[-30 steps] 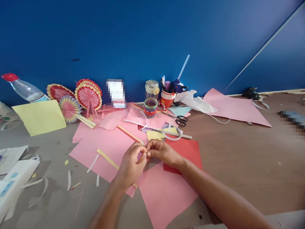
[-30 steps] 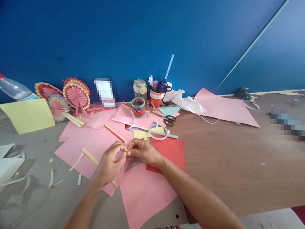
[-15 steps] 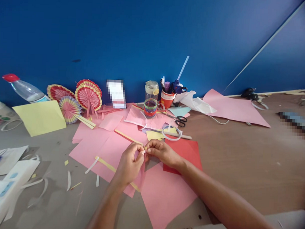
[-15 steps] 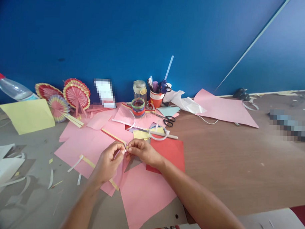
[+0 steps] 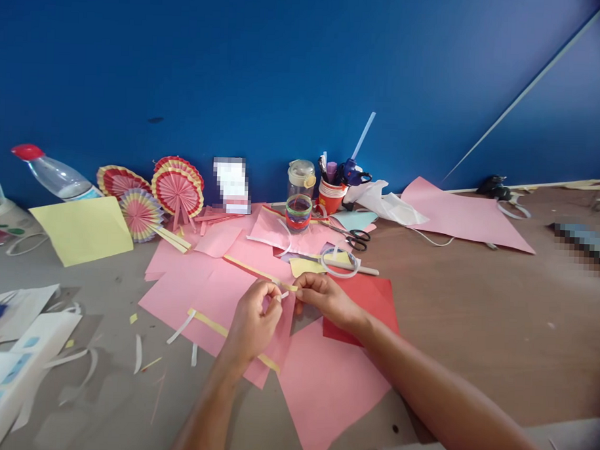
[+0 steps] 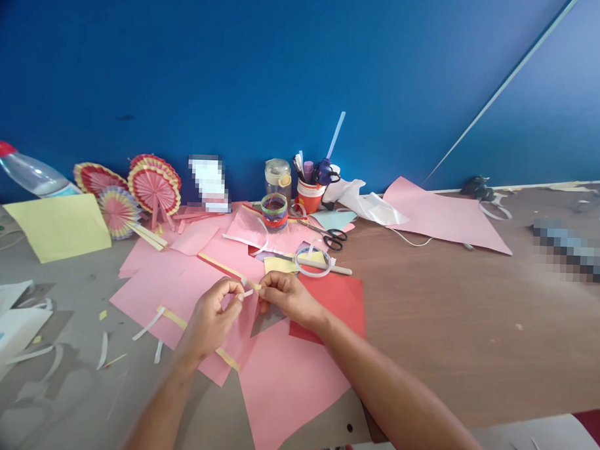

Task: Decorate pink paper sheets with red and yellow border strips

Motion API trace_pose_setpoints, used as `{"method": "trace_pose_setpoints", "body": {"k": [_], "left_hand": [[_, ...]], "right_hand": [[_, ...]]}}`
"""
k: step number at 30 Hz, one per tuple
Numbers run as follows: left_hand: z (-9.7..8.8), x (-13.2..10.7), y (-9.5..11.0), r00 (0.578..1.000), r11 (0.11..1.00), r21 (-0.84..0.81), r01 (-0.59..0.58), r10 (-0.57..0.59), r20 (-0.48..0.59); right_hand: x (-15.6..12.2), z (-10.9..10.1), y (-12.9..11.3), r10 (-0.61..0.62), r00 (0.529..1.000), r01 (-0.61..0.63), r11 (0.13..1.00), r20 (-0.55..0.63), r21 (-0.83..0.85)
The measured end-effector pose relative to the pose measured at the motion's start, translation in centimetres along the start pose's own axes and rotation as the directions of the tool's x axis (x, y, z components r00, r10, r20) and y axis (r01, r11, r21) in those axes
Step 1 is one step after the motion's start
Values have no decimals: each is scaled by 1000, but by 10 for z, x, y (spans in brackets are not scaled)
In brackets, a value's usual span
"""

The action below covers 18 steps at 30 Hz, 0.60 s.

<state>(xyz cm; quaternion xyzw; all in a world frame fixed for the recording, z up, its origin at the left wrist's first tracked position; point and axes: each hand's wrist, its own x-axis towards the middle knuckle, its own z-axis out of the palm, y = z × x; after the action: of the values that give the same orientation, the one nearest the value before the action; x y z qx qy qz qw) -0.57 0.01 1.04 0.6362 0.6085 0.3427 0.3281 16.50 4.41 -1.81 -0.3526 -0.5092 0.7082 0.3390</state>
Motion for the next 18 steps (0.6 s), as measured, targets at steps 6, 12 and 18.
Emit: {"method": "trace_pose_setpoints", "body": {"k": [6,12,18], "left_hand": [[-6,1,-2,996,999,16,41,-39,-77],[-21,4,-14,941,989,-29,146,-148,-305],[-46,13,-48,607,961,-257,99,-263,-750]], "right_hand": [[1,-5,-1,24,997,-24,1000,-72,-5],[4,-14,2,39,990,-34,999,-135,34],[10,-30,2,-3,981,13,999,-194,50]]}}
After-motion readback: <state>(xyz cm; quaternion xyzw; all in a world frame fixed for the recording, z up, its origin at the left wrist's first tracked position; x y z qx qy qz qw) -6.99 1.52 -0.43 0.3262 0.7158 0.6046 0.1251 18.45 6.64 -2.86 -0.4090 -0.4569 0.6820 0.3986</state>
